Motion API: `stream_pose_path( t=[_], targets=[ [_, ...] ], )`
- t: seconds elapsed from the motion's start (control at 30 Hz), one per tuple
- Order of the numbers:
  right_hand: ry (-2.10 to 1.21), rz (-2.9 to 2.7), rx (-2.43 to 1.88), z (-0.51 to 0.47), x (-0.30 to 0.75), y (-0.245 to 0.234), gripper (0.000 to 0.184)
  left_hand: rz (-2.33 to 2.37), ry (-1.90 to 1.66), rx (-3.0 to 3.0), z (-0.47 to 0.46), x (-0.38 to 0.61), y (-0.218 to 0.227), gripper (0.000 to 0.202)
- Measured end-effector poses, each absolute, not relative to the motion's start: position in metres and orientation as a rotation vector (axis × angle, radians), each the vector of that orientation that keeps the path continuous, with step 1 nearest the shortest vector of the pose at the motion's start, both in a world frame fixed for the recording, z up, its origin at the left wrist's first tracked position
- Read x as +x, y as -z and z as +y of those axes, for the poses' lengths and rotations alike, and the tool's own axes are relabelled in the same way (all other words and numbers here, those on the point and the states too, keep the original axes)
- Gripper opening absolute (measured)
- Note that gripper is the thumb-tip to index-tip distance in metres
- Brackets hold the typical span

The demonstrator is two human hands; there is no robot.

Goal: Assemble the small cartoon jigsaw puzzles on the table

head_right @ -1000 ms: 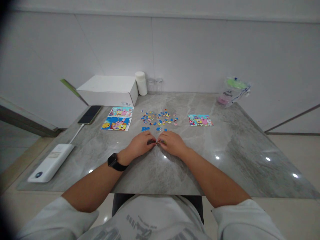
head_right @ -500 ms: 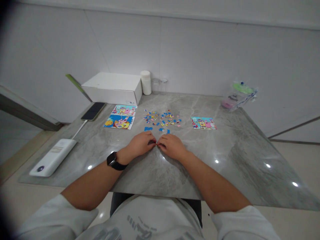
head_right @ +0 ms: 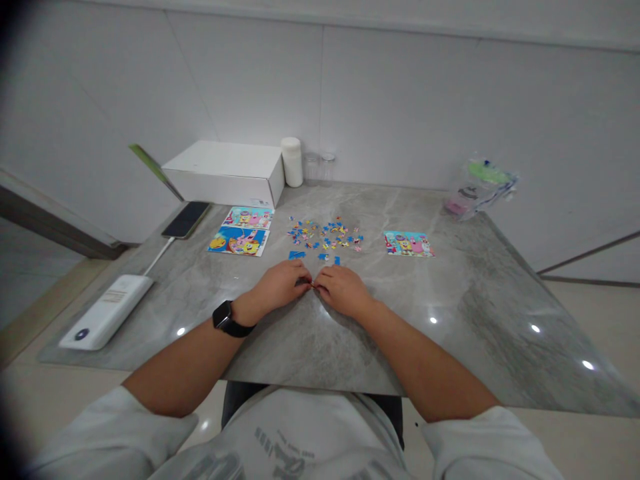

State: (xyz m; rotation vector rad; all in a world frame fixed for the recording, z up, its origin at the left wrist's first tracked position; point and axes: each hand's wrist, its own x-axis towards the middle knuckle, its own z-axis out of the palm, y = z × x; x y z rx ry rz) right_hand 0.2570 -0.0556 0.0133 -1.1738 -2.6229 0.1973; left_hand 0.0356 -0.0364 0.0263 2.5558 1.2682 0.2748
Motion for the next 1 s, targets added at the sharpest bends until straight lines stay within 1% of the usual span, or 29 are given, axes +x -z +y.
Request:
stream_pose_path(
  t=[0.43,0.63,1.0],
  targets=[
    [-0.21,-2.637,-1.131,-0.056,0.259,-0.017,0.018,1.258,-0.265,2.564,-0.037,0.035,-0.027,0.018],
    [-0.139,-2.38,-1.286,-0.049,0.284,-0.016,0.02,1.256,-0.267,2.55,-0.038,0.035,-0.027,0.018],
    [-0.252,-2.503,-1.304,-0.053,0.28,-0.019,0.014,1.247,-0.278,2.557,-0.038,0.034,-0.029,0.015]
  ],
)
